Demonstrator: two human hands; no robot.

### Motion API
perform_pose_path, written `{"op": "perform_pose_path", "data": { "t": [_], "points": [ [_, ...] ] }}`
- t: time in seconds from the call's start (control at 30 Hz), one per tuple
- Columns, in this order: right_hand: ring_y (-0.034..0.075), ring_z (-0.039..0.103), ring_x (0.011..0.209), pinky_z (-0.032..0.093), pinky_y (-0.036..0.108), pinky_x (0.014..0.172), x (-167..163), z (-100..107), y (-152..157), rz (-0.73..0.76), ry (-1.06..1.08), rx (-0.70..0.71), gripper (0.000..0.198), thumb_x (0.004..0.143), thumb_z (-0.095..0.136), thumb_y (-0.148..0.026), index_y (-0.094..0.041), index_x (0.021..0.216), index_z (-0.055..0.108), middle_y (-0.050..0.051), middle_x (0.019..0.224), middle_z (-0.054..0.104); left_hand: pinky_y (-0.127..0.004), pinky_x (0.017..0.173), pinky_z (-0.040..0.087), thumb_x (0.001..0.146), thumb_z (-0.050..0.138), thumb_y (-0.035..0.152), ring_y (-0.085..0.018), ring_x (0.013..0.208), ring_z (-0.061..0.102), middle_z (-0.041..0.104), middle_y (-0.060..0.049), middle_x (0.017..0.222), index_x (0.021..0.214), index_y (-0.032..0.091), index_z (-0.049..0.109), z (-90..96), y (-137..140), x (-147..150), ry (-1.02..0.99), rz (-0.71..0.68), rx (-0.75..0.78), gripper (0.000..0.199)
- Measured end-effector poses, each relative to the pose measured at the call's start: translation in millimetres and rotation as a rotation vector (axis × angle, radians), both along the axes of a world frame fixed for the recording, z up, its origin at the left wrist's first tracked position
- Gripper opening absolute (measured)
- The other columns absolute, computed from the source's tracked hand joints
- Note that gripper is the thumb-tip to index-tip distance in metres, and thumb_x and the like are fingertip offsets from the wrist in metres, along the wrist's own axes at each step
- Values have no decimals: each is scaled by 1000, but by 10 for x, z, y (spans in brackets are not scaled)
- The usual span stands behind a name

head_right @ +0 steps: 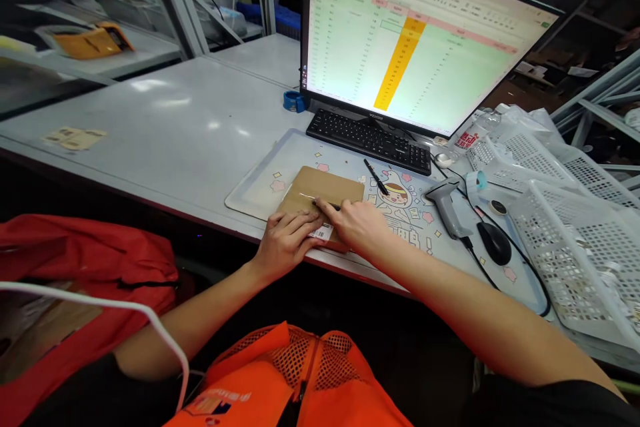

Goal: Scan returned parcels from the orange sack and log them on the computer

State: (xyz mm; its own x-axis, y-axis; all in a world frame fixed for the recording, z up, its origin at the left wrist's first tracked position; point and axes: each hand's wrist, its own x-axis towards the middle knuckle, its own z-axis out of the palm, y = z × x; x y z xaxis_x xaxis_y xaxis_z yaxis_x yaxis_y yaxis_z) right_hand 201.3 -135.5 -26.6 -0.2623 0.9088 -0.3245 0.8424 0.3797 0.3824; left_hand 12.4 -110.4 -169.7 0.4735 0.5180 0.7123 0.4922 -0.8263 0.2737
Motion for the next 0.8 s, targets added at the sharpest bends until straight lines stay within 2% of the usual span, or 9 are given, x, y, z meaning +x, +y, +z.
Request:
{"op": "perform_pose_path", "data": {
  "t": [0.1,0.3,0.4,0.47,0.53,0.6,0.67,0.7,0.8],
  "points": [
    [31,76,96,51,35,74,101,46,-140,-52,-70,-16,69,111,28,-18,-26,178,13,23,120,71,-45,102,46,106,71,35,-27,121,74,80,-7,131,130,25,78,1,9,3,-6,11,34,27],
    [32,75,97,53,38,78,516,52,-527,-107,-139,52,80,103,31,-5,-28,178,15,22,118,71,-45,100,45,107,70,36,-27,119,74,81,-6,129,125,24,77,-2,-24,27,-10,31,67,23],
    [30,75,90,53,37,77,917,-102,-707,-225,-190,77,82,101,33,-3,-33,176,23,18,115,72,-46,99,45,108,68,36,-28,119,73,80,-7,130,125,21,75,107,-57,-11,-3,18,72,24],
    [29,75,90,53,36,78,1190,-298,-785,-281,-174,115,79,103,34,-4,-36,175,29,16,113,72,-45,95,49,108,67,39,-28,113,74,81,-8,125,120,20,76,272,-1,-44,43,-37,15,24],
    [29,73,98,54,38,85,1395,-536,-836,-282,-95,219,71,106,36,-9,-34,173,34,15,113,70,-42,92,53,108,65,40,-26,108,74,80,-7,121,119,21,76,488,175,-51,113,-121,-75,24],
    [28,70,103,53,39,92,1513,-763,-876,-279,8,339,62,111,37,-18,-31,172,38,15,113,68,-39,97,55,106,65,34,-26,118,71,76,-8,131,129,22,73,705,478,0,201,-173,-116,28],
    [28,67,105,53,41,96,1567,-933,-918,-275,112,410,57,113,38,-27,-29,170,42,15,117,66,-40,108,51,98,73,31,-29,133,64,69,-11,147,141,22,68,881,847,107,347,-185,-87,44],
    [29,66,108,53,42,98,1582,-989,-937,-268,160,425,55,114,39,-30,-29,169,45,15,121,66,-41,110,50,93,78,34,-30,134,63,66,-12,151,144,23,67,948,1026,171,437,-198,-92,54],
    [31,64,119,54,46,102,1597,-1052,-959,-233,312,456,53,113,44,-37,-27,164,53,17,132,65,-37,97,55,87,80,50,-30,117,71,73,-12,140,147,25,66,1082,1404,342,691,-239,-199,67]
  ]
}}
